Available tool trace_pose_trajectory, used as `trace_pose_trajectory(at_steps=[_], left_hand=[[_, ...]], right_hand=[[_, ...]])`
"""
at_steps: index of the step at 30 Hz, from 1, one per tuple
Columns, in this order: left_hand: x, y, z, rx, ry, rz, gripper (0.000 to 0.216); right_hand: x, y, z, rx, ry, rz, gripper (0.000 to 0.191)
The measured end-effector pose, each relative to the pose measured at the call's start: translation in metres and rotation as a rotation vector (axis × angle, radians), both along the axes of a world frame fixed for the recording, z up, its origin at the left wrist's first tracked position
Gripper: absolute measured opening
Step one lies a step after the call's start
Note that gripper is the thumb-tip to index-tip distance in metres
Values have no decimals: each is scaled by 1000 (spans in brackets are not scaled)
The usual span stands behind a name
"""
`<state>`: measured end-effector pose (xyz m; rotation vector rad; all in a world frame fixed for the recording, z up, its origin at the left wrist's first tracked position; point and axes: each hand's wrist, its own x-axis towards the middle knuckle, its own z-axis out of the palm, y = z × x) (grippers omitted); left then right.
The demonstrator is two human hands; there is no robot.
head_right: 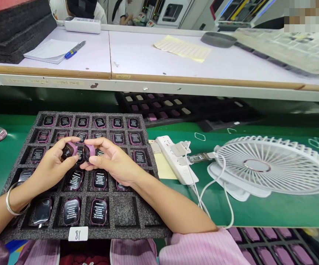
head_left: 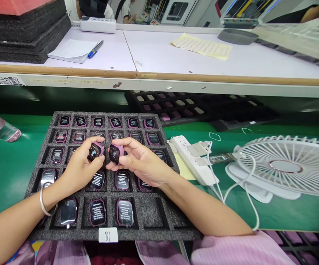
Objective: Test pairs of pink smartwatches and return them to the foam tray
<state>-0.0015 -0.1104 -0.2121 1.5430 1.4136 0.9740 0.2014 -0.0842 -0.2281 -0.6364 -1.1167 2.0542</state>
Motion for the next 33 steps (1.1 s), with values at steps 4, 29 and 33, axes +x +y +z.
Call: trace_pose_trajectory(at_steps=[4, 29, 33], left_hand=[[0, 0, 1, 3, 6, 5, 46], [-1, 0, -2, 29, 7, -39, 48], [-1, 0, -1, 35, 31, -24, 44]], right_hand=[[-1, 0, 0, -19, -3, -18, 49], [-1, 1, -1, -23, 36, 0, 44], [-1, 0, -1, -9, 43, 24, 43]])
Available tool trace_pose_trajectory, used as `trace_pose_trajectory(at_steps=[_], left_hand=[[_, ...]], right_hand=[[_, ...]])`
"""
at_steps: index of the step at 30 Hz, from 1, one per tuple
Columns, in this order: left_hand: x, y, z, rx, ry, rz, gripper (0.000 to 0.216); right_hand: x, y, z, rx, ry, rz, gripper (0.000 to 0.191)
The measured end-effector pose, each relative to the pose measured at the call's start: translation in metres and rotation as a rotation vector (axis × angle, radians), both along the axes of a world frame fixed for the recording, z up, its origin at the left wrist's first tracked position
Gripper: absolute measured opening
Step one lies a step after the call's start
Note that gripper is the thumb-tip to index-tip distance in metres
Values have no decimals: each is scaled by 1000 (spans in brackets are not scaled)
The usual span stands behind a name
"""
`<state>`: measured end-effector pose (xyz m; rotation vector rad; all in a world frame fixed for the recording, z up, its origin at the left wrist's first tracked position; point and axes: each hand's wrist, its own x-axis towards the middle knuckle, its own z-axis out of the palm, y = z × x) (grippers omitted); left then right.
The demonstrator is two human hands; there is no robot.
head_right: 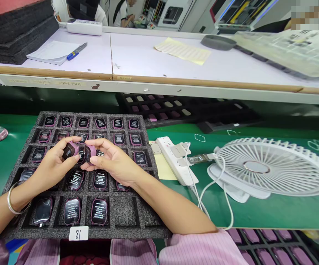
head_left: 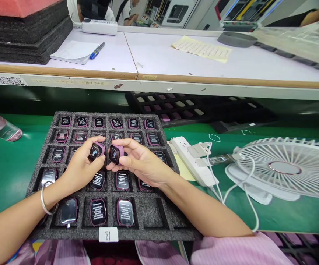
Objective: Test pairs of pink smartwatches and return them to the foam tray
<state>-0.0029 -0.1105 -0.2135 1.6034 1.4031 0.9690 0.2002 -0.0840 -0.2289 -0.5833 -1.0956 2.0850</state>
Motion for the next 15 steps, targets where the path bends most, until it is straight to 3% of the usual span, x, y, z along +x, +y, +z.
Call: trace_pose_trajectory(at_steps=[15], left_hand=[[1, 3, -1, -24, -42, 14, 44]], right_hand=[[-1, 1, -1, -3, -14, -31, 45]])
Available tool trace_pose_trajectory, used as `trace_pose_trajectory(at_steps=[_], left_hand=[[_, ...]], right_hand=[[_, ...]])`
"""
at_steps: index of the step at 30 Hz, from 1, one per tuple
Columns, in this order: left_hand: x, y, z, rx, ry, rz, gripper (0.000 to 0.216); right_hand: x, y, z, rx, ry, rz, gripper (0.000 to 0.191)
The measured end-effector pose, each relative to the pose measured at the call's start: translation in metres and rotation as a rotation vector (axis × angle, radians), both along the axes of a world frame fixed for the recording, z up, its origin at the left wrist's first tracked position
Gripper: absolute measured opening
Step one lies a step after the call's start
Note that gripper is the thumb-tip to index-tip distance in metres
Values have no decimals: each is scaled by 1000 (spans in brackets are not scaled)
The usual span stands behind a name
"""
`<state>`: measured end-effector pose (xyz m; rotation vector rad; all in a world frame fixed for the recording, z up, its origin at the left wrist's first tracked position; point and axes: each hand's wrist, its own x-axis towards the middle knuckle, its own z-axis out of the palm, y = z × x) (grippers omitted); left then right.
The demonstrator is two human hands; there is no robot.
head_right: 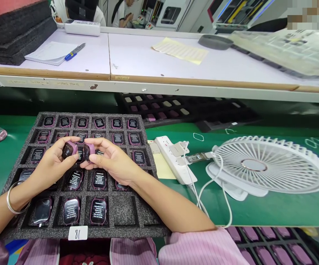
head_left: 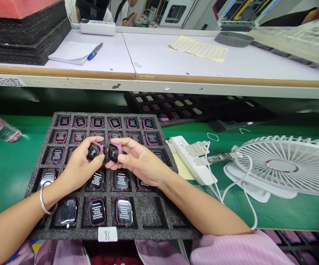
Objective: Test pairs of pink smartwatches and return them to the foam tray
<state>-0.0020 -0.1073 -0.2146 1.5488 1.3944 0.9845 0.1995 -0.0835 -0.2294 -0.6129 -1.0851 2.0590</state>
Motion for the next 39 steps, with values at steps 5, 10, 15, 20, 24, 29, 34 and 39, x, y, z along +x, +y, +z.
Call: trace_pose_trajectory(at_steps=[5, 10, 15, 20, 24, 29, 34, 39], left_hand=[[0, -1, 2, -16, -43, -21, 43], [2, 0, 1, -55, -98, 43, 42], [5, 2, 5, -305, -431, 106, 76], [4, 0, 10, -406, -637, 67, 73], [0, 0, 8, -396, -676, 5, 56], [-1, 1, 7, -392, -683, -25, 36], [0, 2, 7, -402, -634, -8, 34], [0, 2, 6, -404, -618, -17, 34]], right_hand=[[0, -1, 2, 0, 8, 7, 45], [0, 0, 1, -49, -14, -11, 44], [0, 8, 2, -234, -34, -81, 43], [2, 9, 3, -152, -56, -138, 35], [2, 6, 3, -76, -76, -144, 35], [2, 7, 3, -22, -81, -121, 39], [2, 8, 1, -10, -91, -118, 39], [0, 8, 1, -5, -94, -117, 37]])
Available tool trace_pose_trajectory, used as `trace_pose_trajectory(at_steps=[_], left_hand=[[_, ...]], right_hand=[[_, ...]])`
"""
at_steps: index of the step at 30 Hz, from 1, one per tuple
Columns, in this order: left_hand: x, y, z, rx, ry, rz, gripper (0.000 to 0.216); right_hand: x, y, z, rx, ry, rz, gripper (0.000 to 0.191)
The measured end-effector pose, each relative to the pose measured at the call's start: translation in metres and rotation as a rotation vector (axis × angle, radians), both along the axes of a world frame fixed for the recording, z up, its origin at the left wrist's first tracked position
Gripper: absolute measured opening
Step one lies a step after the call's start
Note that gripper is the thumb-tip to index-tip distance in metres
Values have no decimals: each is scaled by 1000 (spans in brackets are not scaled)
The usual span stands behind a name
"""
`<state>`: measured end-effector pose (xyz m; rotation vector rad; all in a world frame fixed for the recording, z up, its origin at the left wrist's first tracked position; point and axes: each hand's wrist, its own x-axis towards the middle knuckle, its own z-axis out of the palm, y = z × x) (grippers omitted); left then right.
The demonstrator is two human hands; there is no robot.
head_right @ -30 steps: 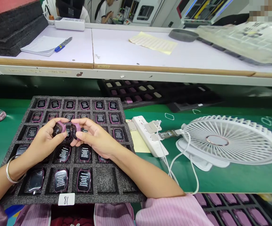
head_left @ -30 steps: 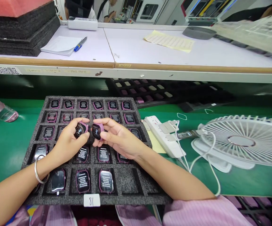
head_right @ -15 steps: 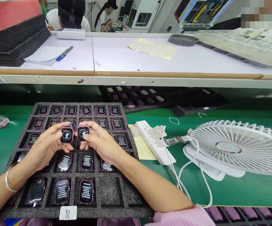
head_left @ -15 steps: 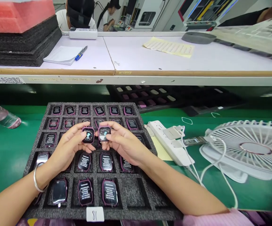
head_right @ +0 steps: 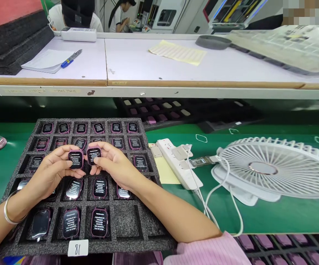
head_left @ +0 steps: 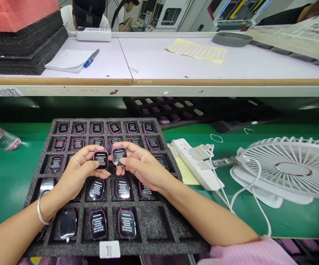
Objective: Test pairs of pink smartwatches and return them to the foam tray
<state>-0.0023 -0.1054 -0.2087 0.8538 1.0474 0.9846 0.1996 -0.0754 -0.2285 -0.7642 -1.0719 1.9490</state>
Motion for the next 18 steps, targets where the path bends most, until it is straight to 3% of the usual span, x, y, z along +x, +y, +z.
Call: trace_pose_trajectory(at_steps=[18], left_hand=[[3, -2, 0, 34, 38, -3, 36]], right_hand=[[0, -2, 0, 24, -32, -10, 38]])
